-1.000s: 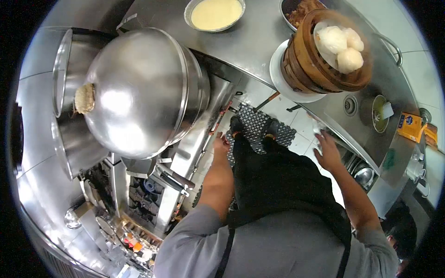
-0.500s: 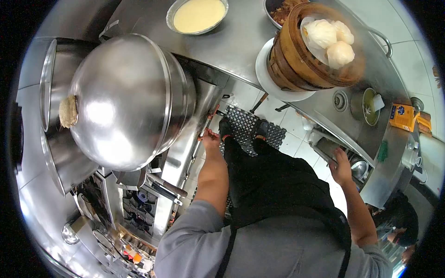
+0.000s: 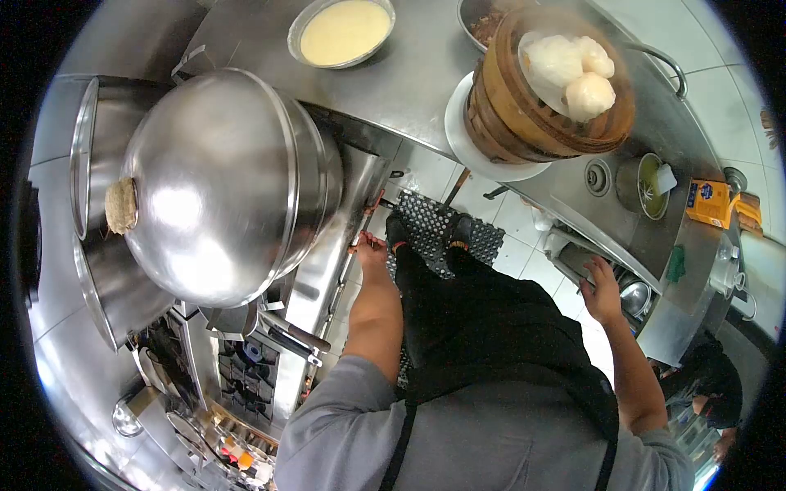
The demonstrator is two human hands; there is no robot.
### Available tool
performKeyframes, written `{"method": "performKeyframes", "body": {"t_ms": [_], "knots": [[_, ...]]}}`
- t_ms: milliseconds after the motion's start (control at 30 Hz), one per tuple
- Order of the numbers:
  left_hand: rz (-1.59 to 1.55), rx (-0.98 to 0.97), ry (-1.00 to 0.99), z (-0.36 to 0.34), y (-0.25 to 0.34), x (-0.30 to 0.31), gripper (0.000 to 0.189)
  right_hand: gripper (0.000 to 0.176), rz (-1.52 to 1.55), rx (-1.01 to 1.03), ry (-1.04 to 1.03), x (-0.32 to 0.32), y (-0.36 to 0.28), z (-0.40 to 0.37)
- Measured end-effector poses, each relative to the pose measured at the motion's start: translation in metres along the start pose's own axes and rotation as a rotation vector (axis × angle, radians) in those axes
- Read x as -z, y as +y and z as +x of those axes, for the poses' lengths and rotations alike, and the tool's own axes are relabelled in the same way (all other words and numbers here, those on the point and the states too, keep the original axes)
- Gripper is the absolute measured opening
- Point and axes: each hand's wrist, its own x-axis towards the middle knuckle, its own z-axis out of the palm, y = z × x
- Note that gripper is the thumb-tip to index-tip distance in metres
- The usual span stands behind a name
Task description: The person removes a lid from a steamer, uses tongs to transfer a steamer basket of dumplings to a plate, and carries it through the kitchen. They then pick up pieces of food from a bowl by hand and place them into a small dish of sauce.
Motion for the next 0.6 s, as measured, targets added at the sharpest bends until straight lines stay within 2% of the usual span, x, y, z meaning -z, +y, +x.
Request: {"method": "performKeyframes", "body": {"t_ms": [100,200,267,300,333,367,400,433,467,500,567,600], "knots": [[-0.012,0.003,-0.023,0.004,-0.001,0.003,0.016,0.036,0.001,0.028,0.038,0.0,0.001,0.001],[-0.022,0.003,0.06,-0.006,0.0,-0.003,0.017,0.03,0.081,0.105,0.12,-0.001,-0.003,0.007],[-0.009,0.094,-0.008,0.014,0.001,0.014,0.02,0.023,0.136,0.148,0.3,0.006,0.001,0.022],[0.158,0.07,-0.018,-0.031,0.006,-0.006,0.022,0.022,0.154,-0.008,0.284,0.022,-0.011,0.042],[0.238,0.108,-0.064,-0.018,0.006,0.003,0.022,0.024,0.269,0.047,0.449,0.035,-0.02,0.068],[0.464,0.094,-0.103,-0.038,0.001,-0.005,0.021,0.026,0.339,-0.091,0.468,0.054,-0.031,0.101],[0.68,0.059,-0.143,-0.062,0.003,-0.02,0.022,0.027,0.422,-0.066,0.581,0.064,-0.025,0.141],[0.888,0.051,-0.252,-0.087,0.001,-0.035,0.022,0.031,0.518,-0.157,0.594,0.089,-0.036,0.177],[1.097,0.031,-0.351,-0.115,-0.003,-0.052,0.029,0.035,0.586,-0.114,0.743,0.096,-0.03,0.222],[1.189,0.073,-0.466,-0.163,-0.003,-0.081,0.032,0.034,0.729,-0.175,0.81,0.116,-0.041,0.252],[1.322,0.114,-0.729,-0.261,-0.01,-0.137,0.036,0.038,0.747,0.115,1.248,0.134,-0.048,0.321],[1.357,0.112,-0.883,-0.303,-0.018,-0.162,0.036,0.037,0.699,0.078,0.921,0.144,-0.053,0.323]]}}
